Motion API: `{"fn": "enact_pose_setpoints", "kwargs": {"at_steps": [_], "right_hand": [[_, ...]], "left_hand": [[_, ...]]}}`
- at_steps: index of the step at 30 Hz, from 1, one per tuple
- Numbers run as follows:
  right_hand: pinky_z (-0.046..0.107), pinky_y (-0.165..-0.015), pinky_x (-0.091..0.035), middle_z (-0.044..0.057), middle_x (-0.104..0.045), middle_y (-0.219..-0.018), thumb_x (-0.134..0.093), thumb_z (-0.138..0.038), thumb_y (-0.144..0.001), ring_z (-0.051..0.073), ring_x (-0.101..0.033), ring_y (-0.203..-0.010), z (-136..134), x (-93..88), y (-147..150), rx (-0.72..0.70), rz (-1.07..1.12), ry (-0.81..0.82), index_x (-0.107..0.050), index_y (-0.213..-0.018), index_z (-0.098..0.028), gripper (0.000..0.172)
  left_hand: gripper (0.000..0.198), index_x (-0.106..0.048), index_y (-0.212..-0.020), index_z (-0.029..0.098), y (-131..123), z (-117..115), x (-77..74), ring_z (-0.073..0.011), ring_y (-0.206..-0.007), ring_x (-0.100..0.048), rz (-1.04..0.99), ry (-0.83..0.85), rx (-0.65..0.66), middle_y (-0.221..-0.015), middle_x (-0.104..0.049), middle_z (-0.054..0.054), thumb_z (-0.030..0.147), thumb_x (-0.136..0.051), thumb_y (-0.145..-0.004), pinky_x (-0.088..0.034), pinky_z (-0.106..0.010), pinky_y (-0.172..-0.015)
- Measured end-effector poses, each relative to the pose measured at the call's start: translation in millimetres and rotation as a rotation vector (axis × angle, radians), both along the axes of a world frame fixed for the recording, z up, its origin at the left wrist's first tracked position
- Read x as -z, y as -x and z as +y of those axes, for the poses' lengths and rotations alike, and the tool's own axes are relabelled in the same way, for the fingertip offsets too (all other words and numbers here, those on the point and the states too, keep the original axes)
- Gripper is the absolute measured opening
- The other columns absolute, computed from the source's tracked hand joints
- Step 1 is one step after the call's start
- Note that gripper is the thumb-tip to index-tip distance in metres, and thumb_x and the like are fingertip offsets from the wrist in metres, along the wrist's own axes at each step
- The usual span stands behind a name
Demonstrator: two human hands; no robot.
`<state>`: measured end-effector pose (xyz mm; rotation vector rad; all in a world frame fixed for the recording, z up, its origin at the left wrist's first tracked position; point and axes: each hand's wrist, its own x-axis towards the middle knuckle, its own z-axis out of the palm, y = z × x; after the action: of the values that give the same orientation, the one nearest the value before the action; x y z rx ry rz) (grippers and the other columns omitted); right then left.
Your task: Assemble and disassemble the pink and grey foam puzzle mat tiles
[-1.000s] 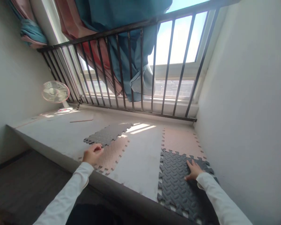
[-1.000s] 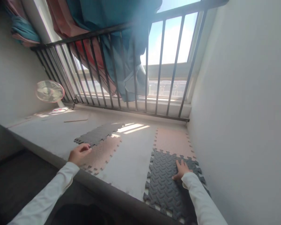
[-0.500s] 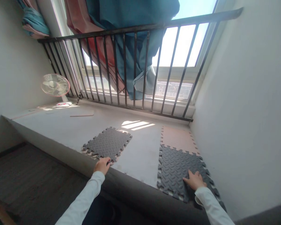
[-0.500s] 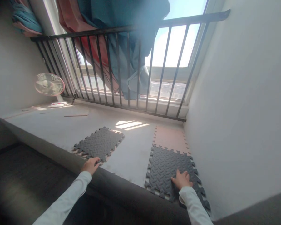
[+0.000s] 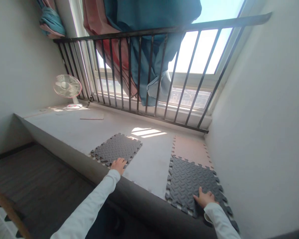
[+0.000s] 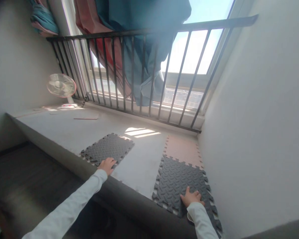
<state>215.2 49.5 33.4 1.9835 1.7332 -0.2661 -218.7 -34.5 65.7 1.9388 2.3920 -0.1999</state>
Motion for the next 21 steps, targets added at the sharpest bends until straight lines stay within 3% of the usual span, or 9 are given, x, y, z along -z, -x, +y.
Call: {"fn": "enact_pose_setpoints", "kwargs": {"at_steps": [3, 5, 10, 21], "right_hand": [[0.067, -0.087, -0.018, 0.027, -0.026, -0.134, -0.025, -0.051, -0.083, 0.036, -0.026, -0.124, -1.1, 1.9, 0.7, -0.005, -0.021, -0.008, -0.018, -0.137, -0.019, 0.063], [0.068, -0.086, -0.018, 0.027, -0.025, -0.135, -0.025, -0.051, -0.083, 0.037, -0.024, -0.125, -1.2, 3.8, 0.3, -0.002, -0.021, -0.010, -0.018, -0.137, -0.019, 0.063], [0.067, -0.087, -0.019, 0.027, -0.024, -0.136, -0.030, -0.052, -0.081, 0.039, -0.024, -0.124, 1.4, 8.9, -1.8, 0.002, 0.019, -0.016, -0.020, -0.136, -0.018, 0.065], [0.065, -0.089, -0.019, 0.027, -0.026, -0.135, -0.036, -0.054, -0.078, 0.040, -0.027, -0.123, 5.3, 18.4, -4.9, 0.008, 0.040, -0.044, -0.024, -0.135, -0.017, 0.069]], "left_hand": [[0.042, -0.054, -0.108, 0.027, 4.7, 19.7, -5.5, -0.0228, -0.113, -0.040, -0.005, 0.143, 0.210, -0.120, -0.051, -0.006, 0.014, -0.051, -0.068, -0.038, -0.039, -0.086], [0.038, -0.057, -0.101, 0.029, 8.1, 30.3, -8.5, -0.0241, -0.112, -0.042, -0.003, 0.221, 0.266, -0.116, -0.055, -0.005, 0.015, -0.055, -0.066, -0.038, -0.042, -0.086], [0.038, -0.063, -0.089, 0.030, 14.7, 42.1, -10.3, -0.0252, -0.111, -0.044, -0.037, 0.275, 0.278, -0.108, -0.060, -0.004, 0.011, -0.064, -0.056, -0.040, -0.041, -0.085], [0.030, -0.066, -0.085, 0.029, 14.5, 42.8, -7.1, -0.0234, -0.107, -0.048, -0.016, 0.252, 0.219, -0.103, -0.061, -0.005, 0.012, -0.058, -0.061, -0.041, -0.038, -0.085]]}}
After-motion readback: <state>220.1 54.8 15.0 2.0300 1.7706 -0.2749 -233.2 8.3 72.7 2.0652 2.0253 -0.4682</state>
